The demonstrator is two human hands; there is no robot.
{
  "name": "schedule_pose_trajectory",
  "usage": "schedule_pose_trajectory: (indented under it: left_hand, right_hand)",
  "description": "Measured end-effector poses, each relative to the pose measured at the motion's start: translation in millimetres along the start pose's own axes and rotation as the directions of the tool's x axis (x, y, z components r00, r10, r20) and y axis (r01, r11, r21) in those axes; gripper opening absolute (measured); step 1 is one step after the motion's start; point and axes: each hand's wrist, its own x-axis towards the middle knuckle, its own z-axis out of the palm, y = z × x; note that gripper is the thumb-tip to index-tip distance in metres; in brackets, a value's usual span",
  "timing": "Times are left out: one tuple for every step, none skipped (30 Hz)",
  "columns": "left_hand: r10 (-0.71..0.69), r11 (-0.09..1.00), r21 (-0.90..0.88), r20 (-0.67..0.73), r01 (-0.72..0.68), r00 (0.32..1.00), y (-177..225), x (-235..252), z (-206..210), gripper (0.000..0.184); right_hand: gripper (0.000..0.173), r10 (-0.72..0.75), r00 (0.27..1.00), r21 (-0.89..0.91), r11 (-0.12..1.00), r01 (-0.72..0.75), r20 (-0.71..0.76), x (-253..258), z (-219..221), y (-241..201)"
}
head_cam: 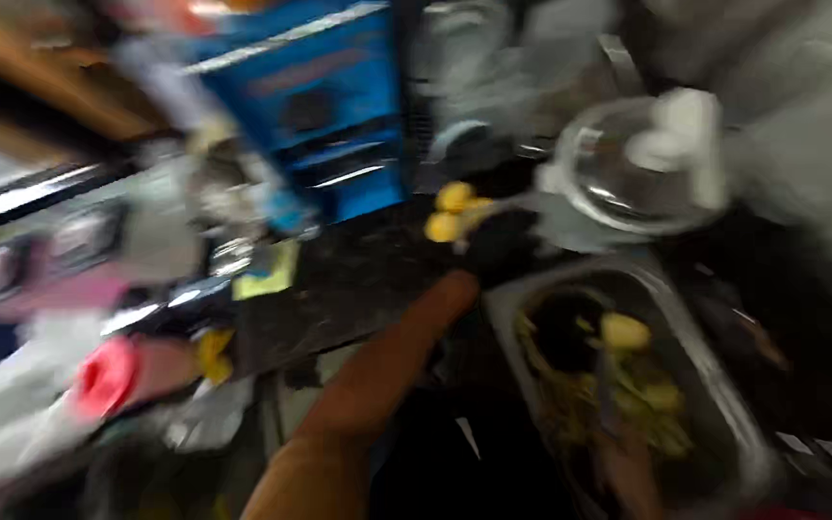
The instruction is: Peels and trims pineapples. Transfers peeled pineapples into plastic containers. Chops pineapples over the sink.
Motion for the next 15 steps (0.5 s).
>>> schedule_pose_trajectory:
  left_hand:
    - [0.040, 0.998, 0.044, -0.050, -0.037, 0.998, 6.3, 4.0, 10.5, 0.041]
    - [0.077, 0.994, 0.090, -0.093, -0.068, 0.993, 15.0, 3.7, 21.5, 0.039]
    - [0.115, 0.988, 0.121, -0.121, -0.101, 0.986, 23.7, -1.2, 32.4, 0.037]
    - [0.157, 0.981, 0.134, -0.136, -0.139, 0.978, 29.9, -8.8, 48.6, 0.037]
    - [0.187, 0.977, 0.123, -0.106, -0.174, 0.977, 35.8, -16.3, 69.5, 0.038]
    - [0.185, 0.979, 0.092, -0.005, -0.184, 0.983, 42.0, -21.7, 94.2, 0.039]
    - [0.156, 0.984, 0.059, 0.145, -0.166, 0.977, 48.4, -23.3, 121.3, 0.041]
    - [0.095, 0.993, 0.037, 0.317, -0.113, 0.944, 56.4, -20.5, 147.6, 0.044]
    - [0.026, 0.998, 0.045, 0.460, -0.052, 0.888, 64.8, -13.7, 171.8, 0.047]
    - [-0.037, 0.998, 0.066, 0.567, -0.001, 0.823, 74.9, -4.3, 190.8, 0.053]
    - [-0.075, 0.995, 0.100, 0.623, 0.016, 0.779, 81.5, 3.0, 210.7, 0.061]
    - [-0.090, 0.991, 0.137, 0.641, 0.002, 0.762, 85.7, 7.3, 227.3, 0.069]
    - [-0.095, 0.986, 0.164, 0.654, -0.018, 0.751, 88.5, 8.4, 237.1, 0.072]
    - [-0.106, 0.982, 0.189, 0.659, -0.027, 0.745, 92.7, 7.0, 240.5, 0.068]
    - [-0.122, 0.974, 0.222, 0.661, -0.037, 0.740, 104.5, 5.9, 236.8, 0.062]
  right_hand:
    - [0.048, 0.012, 0.998, 0.042, 0.999, -0.010, -0.060, 4.2, -1.7, 1.6]
    - [0.049, 0.029, 0.995, 0.065, 0.998, -0.023, -0.099, 5.3, -4.6, 4.2]
    - [0.049, 0.050, 0.991, 0.083, 0.996, -0.040, -0.121, 3.9, -6.5, 6.5]
    - [0.048, 0.068, 0.990, 0.100, 0.993, -0.056, -0.125, 1.0, -8.5, 9.3]
    - [0.046, 0.082, 0.988, 0.133, 0.989, -0.065, -0.127, -3.0, -10.3, 14.8]
    - [0.042, 0.100, 0.986, 0.176, 0.982, -0.075, -0.137, -8.2, -11.7, 21.0]
    - [0.039, 0.118, 0.981, 0.217, 0.973, -0.083, -0.151, -15.3, -12.7, 27.4]
    - [0.037, 0.131, 0.977, 0.251, 0.964, -0.086, -0.167, -23.3, -13.2, 33.0]
    - [0.037, 0.146, 0.974, 0.270, 0.958, -0.095, -0.176, -31.0, -14.2, 36.8]
    - [0.037, 0.161, 0.971, 0.277, 0.955, -0.108, -0.177, -38.4, -15.3, 40.1]
    - [0.038, 0.178, 0.969, 0.278, 0.952, -0.127, -0.169, -47.2, -16.3, 43.4]
    - [0.040, 0.200, 0.967, 0.278, 0.949, -0.152, -0.156, -57.7, -17.1, 45.4]
    - [0.043, 0.225, 0.965, 0.276, 0.944, -0.181, -0.134, -69.7, -17.5, 47.2]
    - [0.047, 0.247, 0.963, 0.269, 0.940, -0.211, -0.107, -83.1, -18.0, 48.3]
    - [0.051, 0.267, 0.960, 0.260, 0.936, -0.238, -0.085, -96.4, -18.9, 48.4]
